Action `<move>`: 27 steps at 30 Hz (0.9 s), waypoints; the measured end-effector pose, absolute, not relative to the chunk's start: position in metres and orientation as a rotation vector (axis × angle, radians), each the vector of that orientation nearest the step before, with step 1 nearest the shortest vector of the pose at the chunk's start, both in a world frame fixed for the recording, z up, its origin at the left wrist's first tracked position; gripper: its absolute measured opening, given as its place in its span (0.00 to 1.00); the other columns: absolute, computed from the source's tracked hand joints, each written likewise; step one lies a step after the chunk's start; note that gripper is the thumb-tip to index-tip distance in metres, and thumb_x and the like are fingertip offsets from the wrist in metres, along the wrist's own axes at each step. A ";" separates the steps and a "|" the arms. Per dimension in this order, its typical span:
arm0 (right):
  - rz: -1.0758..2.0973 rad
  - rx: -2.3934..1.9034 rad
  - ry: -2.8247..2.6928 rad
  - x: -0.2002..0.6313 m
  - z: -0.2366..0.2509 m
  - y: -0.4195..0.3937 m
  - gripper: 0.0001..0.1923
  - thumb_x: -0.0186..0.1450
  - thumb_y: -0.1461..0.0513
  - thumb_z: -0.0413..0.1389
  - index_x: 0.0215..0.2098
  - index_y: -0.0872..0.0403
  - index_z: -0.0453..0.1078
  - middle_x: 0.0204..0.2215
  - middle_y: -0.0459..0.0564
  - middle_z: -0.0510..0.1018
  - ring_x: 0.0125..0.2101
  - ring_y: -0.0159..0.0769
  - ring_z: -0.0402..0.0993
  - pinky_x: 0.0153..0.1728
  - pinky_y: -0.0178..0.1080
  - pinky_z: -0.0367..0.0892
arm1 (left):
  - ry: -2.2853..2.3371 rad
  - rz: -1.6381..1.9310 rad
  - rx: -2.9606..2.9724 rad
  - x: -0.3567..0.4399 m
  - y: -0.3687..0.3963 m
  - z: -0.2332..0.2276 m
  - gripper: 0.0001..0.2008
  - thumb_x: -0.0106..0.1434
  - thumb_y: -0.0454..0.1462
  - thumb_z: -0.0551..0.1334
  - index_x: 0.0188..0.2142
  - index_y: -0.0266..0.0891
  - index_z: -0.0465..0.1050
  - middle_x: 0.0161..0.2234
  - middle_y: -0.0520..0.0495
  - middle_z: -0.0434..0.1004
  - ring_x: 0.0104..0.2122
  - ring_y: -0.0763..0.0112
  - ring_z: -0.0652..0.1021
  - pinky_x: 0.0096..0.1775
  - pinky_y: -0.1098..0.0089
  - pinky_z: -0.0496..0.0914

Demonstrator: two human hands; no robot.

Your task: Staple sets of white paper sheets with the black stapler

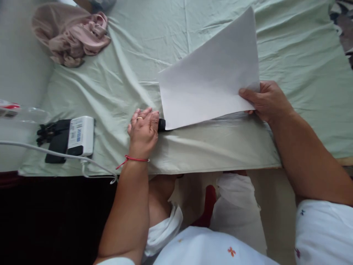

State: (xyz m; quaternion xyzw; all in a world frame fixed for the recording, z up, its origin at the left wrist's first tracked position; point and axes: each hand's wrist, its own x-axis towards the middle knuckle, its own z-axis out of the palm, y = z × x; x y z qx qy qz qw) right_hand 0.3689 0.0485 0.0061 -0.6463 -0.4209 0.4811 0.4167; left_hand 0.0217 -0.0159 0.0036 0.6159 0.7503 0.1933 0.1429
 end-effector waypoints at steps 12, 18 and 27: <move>1.162 -1.604 -0.836 0.369 0.012 0.052 0.17 0.60 0.65 0.78 0.27 0.54 0.73 0.24 0.42 0.77 0.20 0.25 0.68 0.17 0.28 0.64 | 2.386 1.189 1.684 0.021 -0.015 0.011 0.13 0.76 0.35 0.61 0.56 0.42 0.81 0.71 0.33 0.72 0.76 0.47 0.67 0.77 0.43 0.60; 1.113 -1.519 -0.839 0.378 0.008 0.053 0.20 0.55 0.59 0.82 0.31 0.53 0.75 0.29 0.43 0.80 0.24 0.26 0.72 0.20 0.29 0.68 | 1.975 1.449 1.549 0.045 -0.013 0.001 0.17 0.83 0.46 0.54 0.59 0.41 0.75 0.58 0.37 0.81 0.53 0.60 0.84 0.49 0.65 0.80; 1.084 -1.430 -0.869 0.372 0.009 0.052 0.18 0.56 0.62 0.81 0.28 0.53 0.76 0.32 0.44 0.84 0.29 0.27 0.77 0.33 0.34 0.78 | 1.747 1.417 1.464 0.040 -0.008 -0.006 0.10 0.75 0.43 0.66 0.50 0.43 0.81 0.42 0.45 0.87 0.43 0.62 0.87 0.46 0.65 0.82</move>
